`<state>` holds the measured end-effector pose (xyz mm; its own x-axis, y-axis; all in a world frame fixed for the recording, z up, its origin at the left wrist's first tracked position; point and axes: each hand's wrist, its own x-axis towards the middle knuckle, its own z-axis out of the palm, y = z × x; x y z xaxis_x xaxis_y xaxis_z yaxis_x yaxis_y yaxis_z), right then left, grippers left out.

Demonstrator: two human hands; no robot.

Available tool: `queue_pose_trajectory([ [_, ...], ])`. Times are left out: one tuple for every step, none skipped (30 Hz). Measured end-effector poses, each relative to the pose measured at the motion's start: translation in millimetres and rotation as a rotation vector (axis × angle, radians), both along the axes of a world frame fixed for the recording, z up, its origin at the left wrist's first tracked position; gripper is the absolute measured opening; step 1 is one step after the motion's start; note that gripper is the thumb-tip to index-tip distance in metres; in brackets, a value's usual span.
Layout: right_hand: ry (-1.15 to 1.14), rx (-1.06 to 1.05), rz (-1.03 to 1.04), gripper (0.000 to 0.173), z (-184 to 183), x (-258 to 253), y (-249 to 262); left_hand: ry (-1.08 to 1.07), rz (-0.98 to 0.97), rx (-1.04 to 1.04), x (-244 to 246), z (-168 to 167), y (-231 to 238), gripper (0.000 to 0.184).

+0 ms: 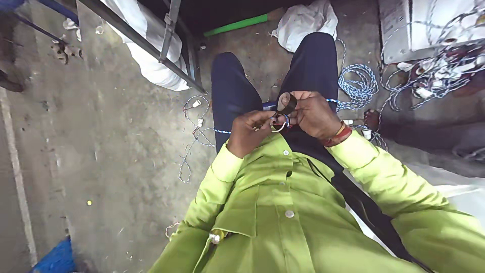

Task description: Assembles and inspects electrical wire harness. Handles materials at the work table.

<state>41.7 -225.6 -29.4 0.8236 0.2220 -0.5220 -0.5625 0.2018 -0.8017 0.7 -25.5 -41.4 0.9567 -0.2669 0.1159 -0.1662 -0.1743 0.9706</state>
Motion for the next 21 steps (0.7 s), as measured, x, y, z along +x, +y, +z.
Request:
queue_pose_trajectory([
  [0.021, 0.017, 0.017, 0.017, 0.3, 2.0, -2.2, -0.002, -0.009, -0.002, 0.2, -0.9, -0.2, 0.021],
  [0.008, 0.014, 0.047, 0.017, 0.0, 2.9, -3.9, -0.008, -0.01, 0.009, 0.4, -2.1, -0.5, 0.02],
  [-0.022, -0.006, 0.074, 0.016, -0.3, 3.3, -4.5, -0.018, 0.003, 0.036, 0.7, -3.0, -1.2, 0.019],
  [-0.067, -0.037, 0.093, 0.014, -1.0, 2.4, -3.8, -0.026, 0.027, 0.072, -0.1, -3.1, -2.2, 0.018],
  [-0.127, -0.085, 0.105, 0.012, -2.2, 0.1, -1.5, -0.034, 0.056, 0.118, -1.9, -2.3, -3.3, 0.018],
  [-0.204, -0.141, 0.122, 0.011, -4.2, -2.3, 0.7, -0.067, 0.085, 0.173, -4.3, -1.5, -4.2, 0.017],
  [-0.282, -0.195, 0.126, 0.01, -6.9, -4.5, 2.8, -0.129, 0.109, 0.23, -7.1, -0.7, -5.0, 0.016],
  [-0.361, -0.248, 0.132, 0.011, -11.3, -5.0, 3.5, -0.242, 0.142, 0.283, -7.8, -4.0, -6.1, 0.014],
  [-0.43, -0.306, 0.146, 0.013, -15.8, -5.0, 3.2, -0.37, 0.173, 0.323, -8.1, -7.9, -7.6, 0.013],
  [-0.476, -0.365, 0.163, 0.016, -19.3, -5.0, 3.1, -0.491, 0.197, 0.361, -8.3, -11.4, -8.1, 0.013],
  [-0.5, -0.415, 0.188, 0.017, -20.3, -5.5, 3.4, -0.602, 0.216, 0.392, -8.7, -14.1, -7.8, 0.012],
  [-0.493, -0.454, 0.217, 0.017, -18.5, -5.3, 4.2, -0.704, 0.231, 0.407, -8.8, -16.1, -7.5, 0.01],
  [-0.462, -0.472, 0.247, 0.015, -14.9, -4.0, 4.7, -0.794, 0.244, 0.407, -8.8, -18.4, -7.5, 0.008],
  [-0.415, -0.473, 0.285, 0.013, -10.5, -2.6, 5.1, -0.862, 0.25, 0.396, -9.2, -20.3, -7.3, 0.007],
  [-0.359, -0.448, 0.316, 0.01, -6.9, -0.4, 5.8, -0.912, 0.249, 0.385, -9.0, -21.3, -7.2, 0.008],
  [-0.297, -0.402, 0.352, 0.009, -3.7, 1.8, 6.2, -0.938, 0.24, 0.379, -9.3, -21.6, -7.2, 0.009],
  [-0.243, -0.366, 0.386, 0.009, -1.3, 4.3, 6.5, -0.944, 0.224, 0.384, -9.1, -21.4, -7.2, 0.01],
  [-0.206, -0.342, 0.414, 0.011, 0.2, 6.9, 6.9, -0.934, 0.207, 0.404, -8.9, -20.8, -7.1, 0.012],
  [-0.183, -0.315, 0.424, 0.012, 0.4, 8.1, 7.6, -0.914, 0.192, 0.437, -9.4, -20.7, -6.9, 0.015],
  [-0.164, -0.286, 0.413, 0.012, 0.4, 8.8, 8.6, -0.897, 0.189, 0.471, -9.1, -20.6, -7.1, 0.015],
  [-0.157, -0.257, 0.378, 0.009, 0.1, 8.6, 9.6, -0.883, 0.194, 0.505, -8.6, -20.7, -7.4, 0.013],
])
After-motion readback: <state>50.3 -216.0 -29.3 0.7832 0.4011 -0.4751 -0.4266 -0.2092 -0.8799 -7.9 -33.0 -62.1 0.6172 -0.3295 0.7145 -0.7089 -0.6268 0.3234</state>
